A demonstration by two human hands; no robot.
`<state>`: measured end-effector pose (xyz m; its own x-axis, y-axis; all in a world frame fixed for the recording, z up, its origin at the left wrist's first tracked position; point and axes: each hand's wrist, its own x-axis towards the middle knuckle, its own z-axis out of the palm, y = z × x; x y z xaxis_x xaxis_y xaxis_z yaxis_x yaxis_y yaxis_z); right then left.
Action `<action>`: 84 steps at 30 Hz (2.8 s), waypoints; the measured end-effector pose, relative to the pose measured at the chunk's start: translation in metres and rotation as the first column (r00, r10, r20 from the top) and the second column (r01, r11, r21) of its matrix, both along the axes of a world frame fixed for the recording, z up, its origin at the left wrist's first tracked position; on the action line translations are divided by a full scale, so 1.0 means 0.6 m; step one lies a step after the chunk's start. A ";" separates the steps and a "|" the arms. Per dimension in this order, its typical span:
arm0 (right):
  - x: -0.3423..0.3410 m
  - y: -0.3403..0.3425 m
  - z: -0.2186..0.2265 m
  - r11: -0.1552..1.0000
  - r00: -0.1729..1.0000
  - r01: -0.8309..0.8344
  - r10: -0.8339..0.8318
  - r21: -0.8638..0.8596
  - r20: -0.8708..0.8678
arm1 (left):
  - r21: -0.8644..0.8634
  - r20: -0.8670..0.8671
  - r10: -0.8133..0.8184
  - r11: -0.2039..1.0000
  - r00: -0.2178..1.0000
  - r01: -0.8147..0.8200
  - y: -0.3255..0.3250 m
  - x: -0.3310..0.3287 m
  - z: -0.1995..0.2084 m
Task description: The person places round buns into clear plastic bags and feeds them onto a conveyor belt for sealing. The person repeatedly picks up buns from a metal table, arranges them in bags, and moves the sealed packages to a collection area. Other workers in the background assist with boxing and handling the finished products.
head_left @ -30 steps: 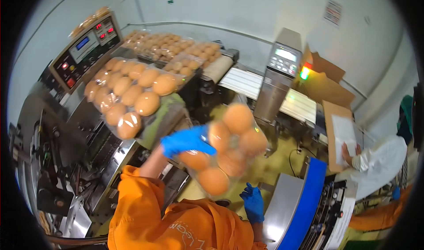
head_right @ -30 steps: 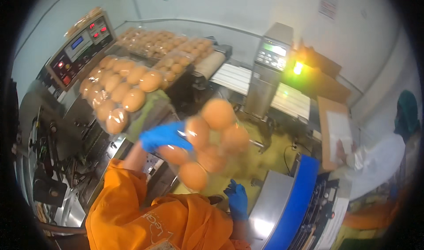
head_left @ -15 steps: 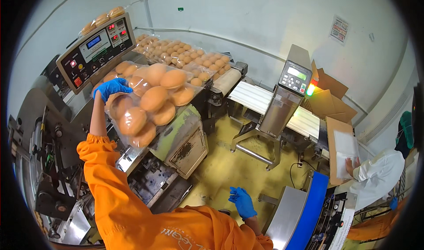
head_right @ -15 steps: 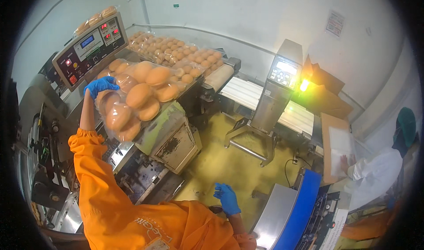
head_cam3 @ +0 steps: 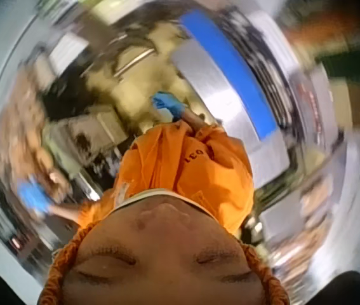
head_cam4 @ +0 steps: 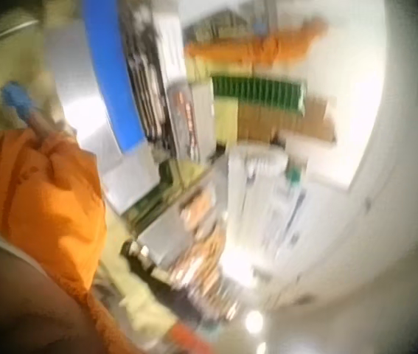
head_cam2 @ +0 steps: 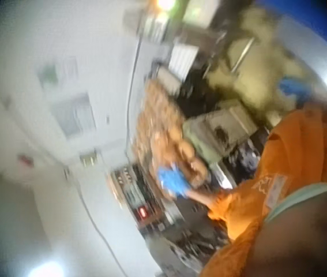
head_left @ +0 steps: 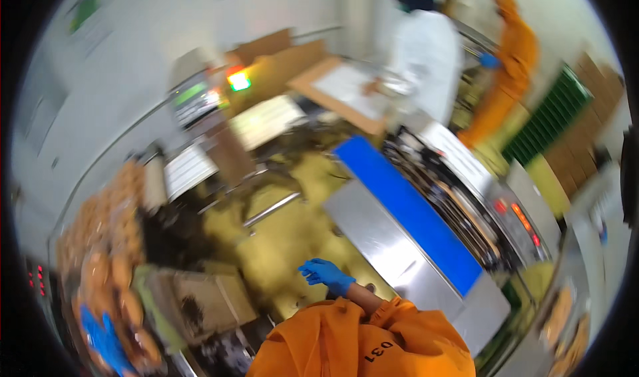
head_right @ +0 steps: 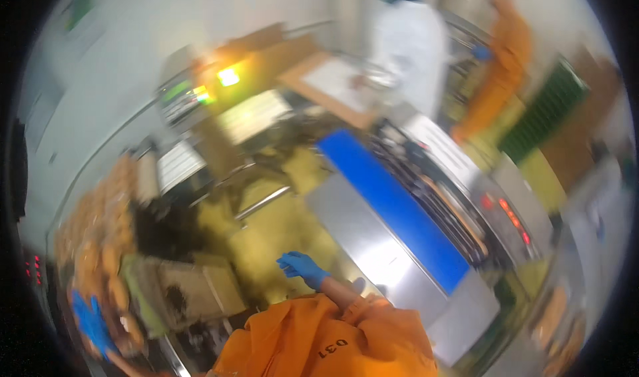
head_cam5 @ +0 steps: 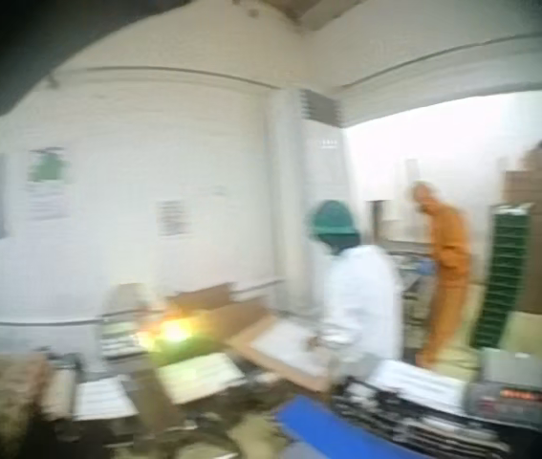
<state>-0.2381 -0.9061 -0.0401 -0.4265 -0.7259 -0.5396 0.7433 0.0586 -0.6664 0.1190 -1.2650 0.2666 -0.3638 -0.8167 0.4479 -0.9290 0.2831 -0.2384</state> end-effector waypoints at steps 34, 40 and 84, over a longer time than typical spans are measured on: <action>-0.105 0.980 0.246 0.064 0.006 0.995 0.738 0.079 -0.674 | 0.905 -0.406 -0.674 -0.389 0.617 0.170 1.030 -0.246 -0.653; 0.045 0.959 0.267 0.344 -0.163 0.934 0.175 -0.095 -0.971 | 0.891 -0.437 -0.845 -0.359 0.308 0.279 0.976 -0.094 -0.772; 0.573 0.815 -0.212 0.833 0.479 -0.259 0.551 0.489 -0.684 | 0.690 -0.287 0.603 -0.409 0.744 0.597 1.002 -0.020 -0.602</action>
<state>0.1059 -0.4171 -0.1674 -0.4689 -0.8086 -0.3554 -0.2187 0.4961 -0.8403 0.1067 -0.6639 -0.0946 -0.6248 -0.1921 -0.7568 -0.5938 -0.5124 0.6203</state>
